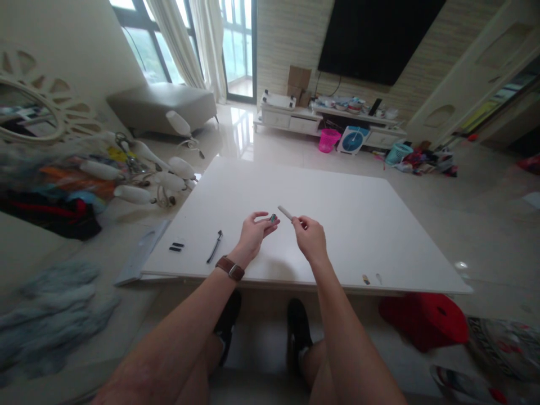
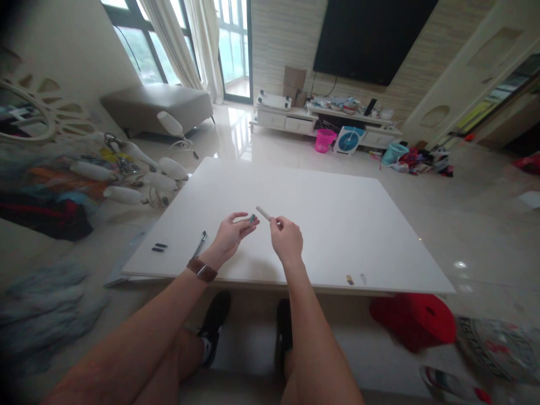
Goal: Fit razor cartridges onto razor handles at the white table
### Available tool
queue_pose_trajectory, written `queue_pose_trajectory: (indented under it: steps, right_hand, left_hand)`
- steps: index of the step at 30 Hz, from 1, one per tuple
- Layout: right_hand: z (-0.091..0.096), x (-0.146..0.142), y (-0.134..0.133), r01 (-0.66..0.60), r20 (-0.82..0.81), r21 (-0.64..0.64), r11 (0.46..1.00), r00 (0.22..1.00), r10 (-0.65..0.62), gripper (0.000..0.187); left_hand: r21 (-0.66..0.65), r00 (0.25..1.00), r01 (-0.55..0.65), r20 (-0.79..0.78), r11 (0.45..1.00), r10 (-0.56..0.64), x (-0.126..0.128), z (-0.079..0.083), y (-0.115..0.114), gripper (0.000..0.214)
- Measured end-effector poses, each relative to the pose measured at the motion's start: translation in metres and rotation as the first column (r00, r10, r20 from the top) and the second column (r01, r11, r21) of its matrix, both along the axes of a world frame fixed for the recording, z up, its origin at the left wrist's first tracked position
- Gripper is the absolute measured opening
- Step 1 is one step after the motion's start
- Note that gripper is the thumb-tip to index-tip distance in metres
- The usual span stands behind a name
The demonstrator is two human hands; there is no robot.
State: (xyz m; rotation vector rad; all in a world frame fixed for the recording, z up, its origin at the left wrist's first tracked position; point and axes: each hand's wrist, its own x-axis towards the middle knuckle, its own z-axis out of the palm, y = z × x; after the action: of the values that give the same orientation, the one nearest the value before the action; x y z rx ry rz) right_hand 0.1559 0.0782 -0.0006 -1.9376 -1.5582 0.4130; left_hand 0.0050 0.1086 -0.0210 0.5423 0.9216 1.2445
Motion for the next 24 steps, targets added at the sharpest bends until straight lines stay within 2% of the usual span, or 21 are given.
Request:
queue_pose_trajectory:
  steps: [3, 5, 8, 13, 18, 22, 24]
  right_hand:
    - [-0.0007, -0.0005, -0.0009, -0.107, -0.026, -0.062, 0.992, 0.994, 0.105, 0.033]
    - [-0.0003, -0.001, -0.0014, -0.072, 0.009, -0.066, 0.995, 0.997, 0.073, 0.032]
    - [0.0017, -0.0014, -0.0014, 0.023, 0.032, -0.001, 1.0, 0.999, -0.023, 0.032]
    - [0.0024, -0.0025, -0.002, -0.094, -0.002, -0.08, 0.992, 0.996, 0.094, 0.031]
    - [0.0021, -0.0028, -0.0023, 0.027, 0.067, -0.043, 0.999, 0.997, -0.024, 0.031]
    - [0.0021, -0.0031, -0.0021, -0.076, -0.002, -0.078, 0.994, 0.997, 0.076, 0.029]
    - [0.0021, -0.0031, -0.002, -0.07, 0.014, -0.091, 0.993, 0.997, 0.071, 0.029]
  left_hand:
    - [0.015, 1.0, -0.013, 0.0, 1.0, 0.013, 0.0003, 0.0005, -0.0003, 0.031]
    - [0.012, 1.0, -0.011, -0.001, 1.0, 0.011, 0.0003, 0.0007, -0.0005, 0.032]
    - [-0.006, 1.0, -0.001, -0.003, 1.0, 0.001, 0.0, 0.0012, -0.0004, 0.033]
    - [0.014, 1.0, -0.021, 0.0, 1.0, 0.021, -0.0002, 0.0013, -0.0007, 0.029]
    - [0.005, 1.0, 0.003, 0.007, 1.0, -0.003, -0.0004, 0.0, -0.0017, 0.032]
    - [0.017, 1.0, -0.015, 0.014, 1.0, 0.015, -0.0005, -0.0006, -0.0011, 0.029]
    - [0.013, 1.0, -0.018, 0.018, 1.0, 0.018, -0.0004, -0.0005, -0.0007, 0.029]
